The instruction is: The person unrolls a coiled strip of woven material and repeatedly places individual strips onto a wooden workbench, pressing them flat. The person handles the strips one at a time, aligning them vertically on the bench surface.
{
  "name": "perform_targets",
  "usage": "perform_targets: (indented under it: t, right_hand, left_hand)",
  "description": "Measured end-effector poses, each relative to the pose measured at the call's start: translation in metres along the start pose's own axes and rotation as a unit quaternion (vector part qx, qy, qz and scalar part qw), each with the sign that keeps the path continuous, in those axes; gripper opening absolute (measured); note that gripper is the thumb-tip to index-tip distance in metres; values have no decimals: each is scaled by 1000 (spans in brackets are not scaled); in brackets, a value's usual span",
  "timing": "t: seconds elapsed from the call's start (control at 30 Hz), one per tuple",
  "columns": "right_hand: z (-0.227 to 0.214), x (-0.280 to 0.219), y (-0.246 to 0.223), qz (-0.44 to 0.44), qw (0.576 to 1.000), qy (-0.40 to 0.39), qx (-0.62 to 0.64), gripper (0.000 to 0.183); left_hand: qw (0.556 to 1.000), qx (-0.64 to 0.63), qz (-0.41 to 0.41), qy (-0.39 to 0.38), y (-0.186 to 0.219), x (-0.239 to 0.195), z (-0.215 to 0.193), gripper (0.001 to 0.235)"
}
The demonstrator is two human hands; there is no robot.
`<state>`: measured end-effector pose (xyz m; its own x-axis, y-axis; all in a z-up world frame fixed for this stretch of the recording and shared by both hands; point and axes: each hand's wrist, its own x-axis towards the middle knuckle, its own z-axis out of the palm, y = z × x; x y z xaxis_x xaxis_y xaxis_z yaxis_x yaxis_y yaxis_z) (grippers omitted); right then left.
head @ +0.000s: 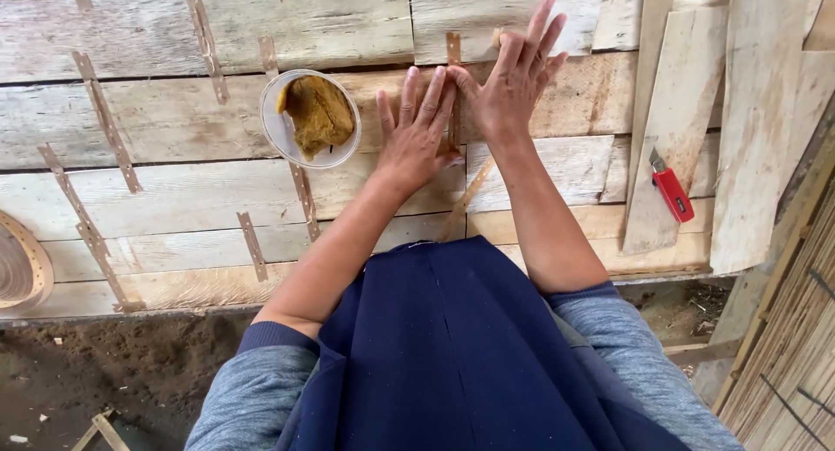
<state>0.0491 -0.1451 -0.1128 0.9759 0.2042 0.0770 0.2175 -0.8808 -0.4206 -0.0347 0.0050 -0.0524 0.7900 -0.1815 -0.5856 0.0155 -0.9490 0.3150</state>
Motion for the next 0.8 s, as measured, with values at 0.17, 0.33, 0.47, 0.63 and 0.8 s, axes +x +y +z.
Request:
perform_targets:
  t: [0.17, 0.33, 0.47, 0.63, 0.8]
  right_hand:
    - [6, 5, -1, -10, 999, 40, -30, 83]
    - [6, 18, -2, 2, 1000, 18, -24, 76]
    - [22, 33, 5, -18, 998, 47, -38, 86]
    - [21, 49, 0, 32, 997, 14, -62, 84]
    - [7, 23, 8, -31, 997, 56, -34, 91]
  left_hand:
    - [1000, 2, 2, 17, -2, 2, 7, 123]
    - [1000, 0, 7, -7, 0, 0, 0, 107]
    - [1000, -6, 5, 0, -1, 2, 2, 109]
    - [1000, 2, 16, 22, -3, 1, 6, 109]
    - [1000, -4, 7, 2, -4, 2, 5, 111]
